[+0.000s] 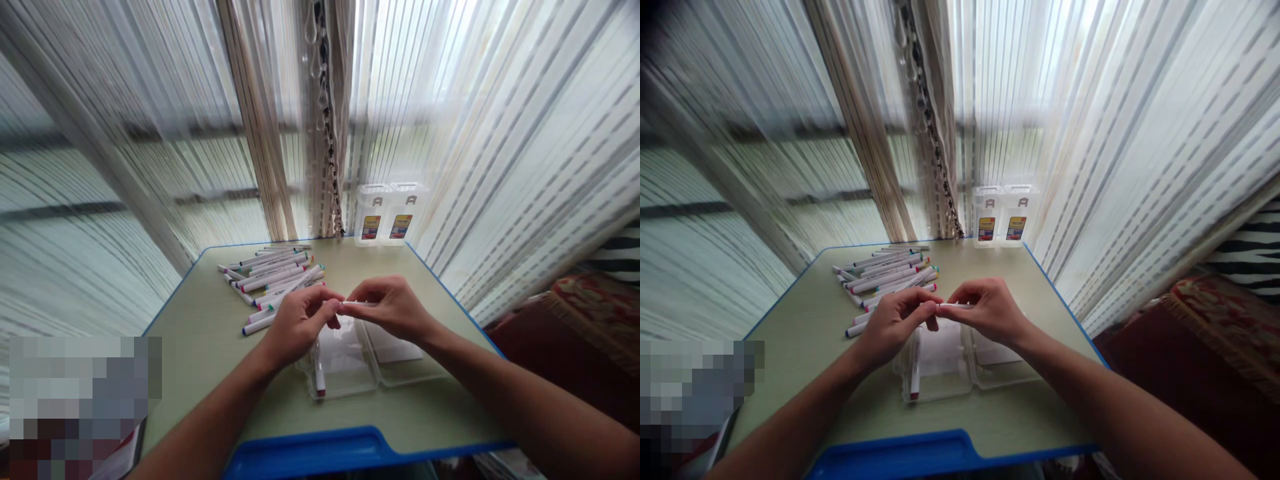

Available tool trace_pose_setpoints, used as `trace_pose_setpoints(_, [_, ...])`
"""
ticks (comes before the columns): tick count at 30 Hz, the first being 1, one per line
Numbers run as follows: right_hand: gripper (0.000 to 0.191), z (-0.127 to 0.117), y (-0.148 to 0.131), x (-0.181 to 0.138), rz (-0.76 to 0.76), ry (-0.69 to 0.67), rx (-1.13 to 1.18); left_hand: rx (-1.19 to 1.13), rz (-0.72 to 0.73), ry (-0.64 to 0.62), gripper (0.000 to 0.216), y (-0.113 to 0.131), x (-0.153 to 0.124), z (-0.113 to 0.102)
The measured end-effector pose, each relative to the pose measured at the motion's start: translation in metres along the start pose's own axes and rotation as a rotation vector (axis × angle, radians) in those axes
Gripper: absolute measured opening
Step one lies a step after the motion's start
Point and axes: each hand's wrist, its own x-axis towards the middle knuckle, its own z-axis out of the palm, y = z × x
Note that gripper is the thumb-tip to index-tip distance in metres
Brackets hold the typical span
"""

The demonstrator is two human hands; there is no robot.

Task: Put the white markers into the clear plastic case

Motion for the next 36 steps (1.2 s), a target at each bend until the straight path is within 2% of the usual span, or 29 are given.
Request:
trace_pose_setpoints(5, [0.033,-0.001,0.000,0.003,0.107,-0.093,0.209,0.013,0.012,0.007,0.023,-0.002,0.001,-0.003])
trace_pose_setpoints(9, [0.030,-0.003,-0.002,0.004,0.129,-0.124,0.292,0.018,0.005,0.030,0.022,-0.002,0.001,-0.004])
trace_pose_setpoints(17, [0.030,-0.005,-0.004,0.006,0.130,-0.113,0.291,-0.081,-0.030,0.122,0.020,-0.003,0.005,-0.008])
trace_pose_setpoints(21, [0.031,-0.008,-0.006,0.007,0.155,-0.100,0.288,-0.203,-0.058,0.200,0.020,-0.006,0.007,-0.013])
trace_pose_setpoints(27, [0.036,-0.009,-0.003,0.008,0.214,-0.085,0.408,-0.444,-0.103,0.322,0.017,-0.008,0.012,-0.018])
trace_pose_setpoints(36, [0.033,-0.010,0.002,0.009,0.188,-0.077,0.639,-0.516,-0.120,0.382,0.015,-0.007,0.013,-0.021])
